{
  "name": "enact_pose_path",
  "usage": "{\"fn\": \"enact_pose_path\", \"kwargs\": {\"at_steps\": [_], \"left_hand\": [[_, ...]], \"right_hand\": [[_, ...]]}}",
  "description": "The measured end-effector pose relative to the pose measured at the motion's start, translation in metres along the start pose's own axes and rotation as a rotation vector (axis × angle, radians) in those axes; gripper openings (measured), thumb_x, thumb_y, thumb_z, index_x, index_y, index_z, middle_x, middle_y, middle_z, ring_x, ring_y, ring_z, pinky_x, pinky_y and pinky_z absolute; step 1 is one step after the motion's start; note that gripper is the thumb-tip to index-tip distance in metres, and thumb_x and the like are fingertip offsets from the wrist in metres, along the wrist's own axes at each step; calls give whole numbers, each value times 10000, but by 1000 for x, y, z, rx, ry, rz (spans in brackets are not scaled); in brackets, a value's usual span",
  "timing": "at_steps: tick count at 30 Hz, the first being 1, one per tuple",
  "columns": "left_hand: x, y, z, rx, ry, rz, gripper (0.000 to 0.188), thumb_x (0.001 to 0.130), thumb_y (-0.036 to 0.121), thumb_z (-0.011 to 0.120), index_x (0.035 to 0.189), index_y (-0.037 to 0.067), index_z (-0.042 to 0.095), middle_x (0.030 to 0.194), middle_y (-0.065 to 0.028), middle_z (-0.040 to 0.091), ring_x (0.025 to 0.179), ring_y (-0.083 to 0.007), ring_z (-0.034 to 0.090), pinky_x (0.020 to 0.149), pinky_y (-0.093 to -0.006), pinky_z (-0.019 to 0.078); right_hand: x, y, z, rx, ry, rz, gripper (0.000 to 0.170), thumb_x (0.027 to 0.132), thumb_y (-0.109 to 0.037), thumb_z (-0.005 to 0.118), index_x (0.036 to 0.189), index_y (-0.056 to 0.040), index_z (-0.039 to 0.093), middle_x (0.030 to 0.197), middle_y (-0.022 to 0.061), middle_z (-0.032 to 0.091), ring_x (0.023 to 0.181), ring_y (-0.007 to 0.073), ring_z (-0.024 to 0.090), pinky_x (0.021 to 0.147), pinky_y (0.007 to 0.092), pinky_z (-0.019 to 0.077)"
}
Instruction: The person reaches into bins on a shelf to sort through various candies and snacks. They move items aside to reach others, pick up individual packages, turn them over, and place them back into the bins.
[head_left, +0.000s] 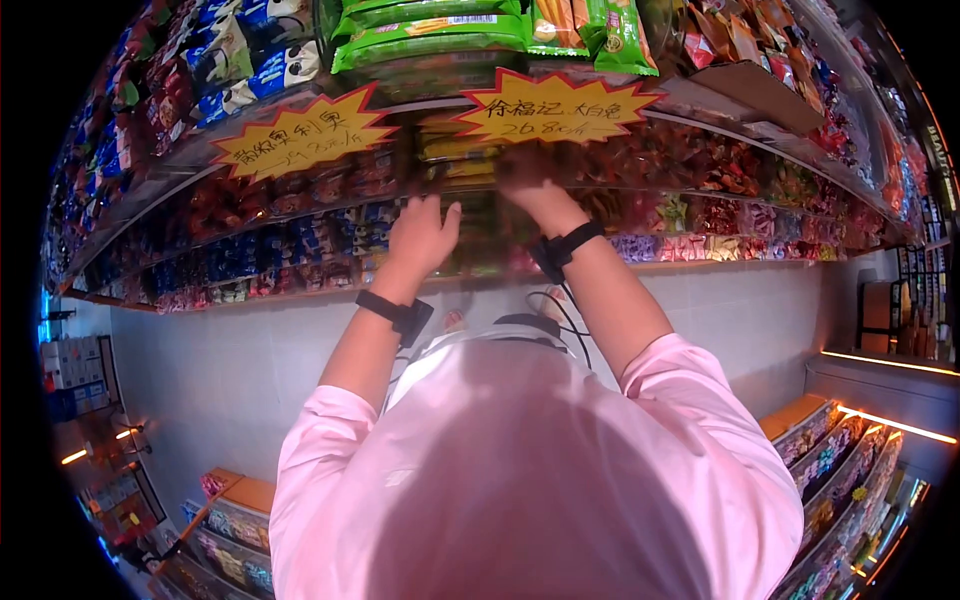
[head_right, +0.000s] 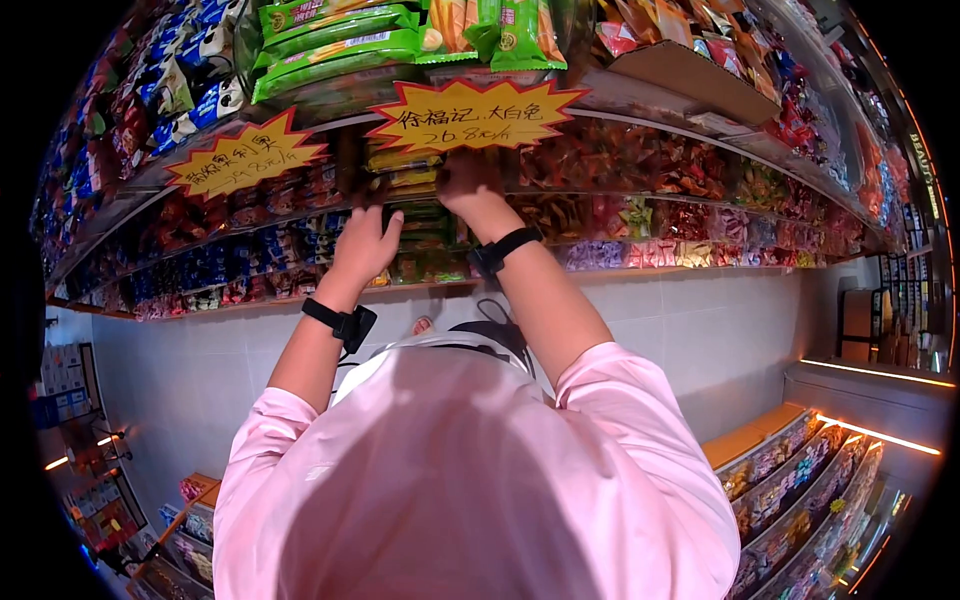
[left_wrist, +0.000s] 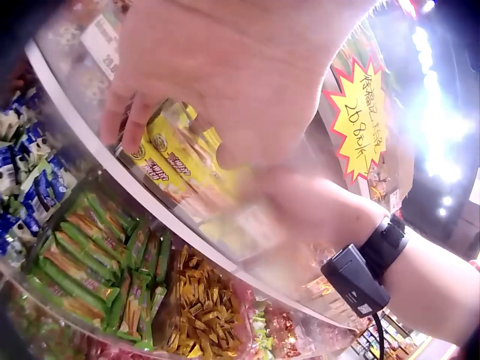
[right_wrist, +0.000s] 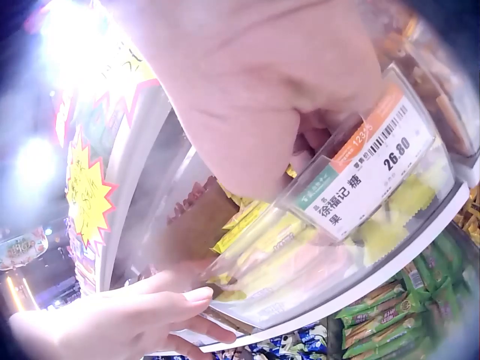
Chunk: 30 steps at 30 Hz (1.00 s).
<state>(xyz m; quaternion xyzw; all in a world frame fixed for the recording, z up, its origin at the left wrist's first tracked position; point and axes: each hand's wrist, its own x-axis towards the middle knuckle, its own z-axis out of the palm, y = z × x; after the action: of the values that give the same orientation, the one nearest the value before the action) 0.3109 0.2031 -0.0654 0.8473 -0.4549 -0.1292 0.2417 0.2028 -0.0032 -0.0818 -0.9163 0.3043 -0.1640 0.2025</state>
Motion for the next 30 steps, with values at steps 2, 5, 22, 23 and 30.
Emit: {"fn": "enact_pose_path", "kwargs": {"at_steps": [2,5,22,23,30], "left_hand": [[-4,-1,3,-22,111,81,606,1045,397,575,1552,77,489,1599,-322,392,1204,-548,612,1018,-559,525],[-2,1,1,-30,86,68,605,1045,399,573,1551,78,489,1598,-316,394,1218,-536,611,1022,-552,527],[-6,10,2,-60,-32,-92,627,1050,350,577,1574,36,434,1616,-310,382,1281,-535,567,1032,-550,522],[-7,12,2,-64,-35,-88,637,1049,340,581,1582,31,420,1627,-305,374,1297,-530,560,1032,-548,523],[-25,12,13,-160,73,152,762,980,223,656,1642,44,324,1727,-233,260,1412,-480,501,1044,-484,544]], "right_hand": [[-3,-4,-3,10,-20,53,222,862,-224,665,828,-35,776,941,184,753,952,372,715,888,493,571],[-1,-4,-2,-20,-7,10,236,861,-227,671,852,-15,774,951,200,753,961,377,720,883,487,580],[2,-11,-6,-228,-66,-53,341,906,-328,657,1007,-24,775,1111,208,743,1094,380,701,945,505,560],[-2,-11,-8,-290,5,-109,352,913,-341,651,1018,-28,774,1106,199,746,1087,381,701,945,504,558],[-48,-32,-54,66,-104,-82,426,914,-397,690,1148,-46,749,1106,205,742,1133,409,671,1030,535,504]]}}
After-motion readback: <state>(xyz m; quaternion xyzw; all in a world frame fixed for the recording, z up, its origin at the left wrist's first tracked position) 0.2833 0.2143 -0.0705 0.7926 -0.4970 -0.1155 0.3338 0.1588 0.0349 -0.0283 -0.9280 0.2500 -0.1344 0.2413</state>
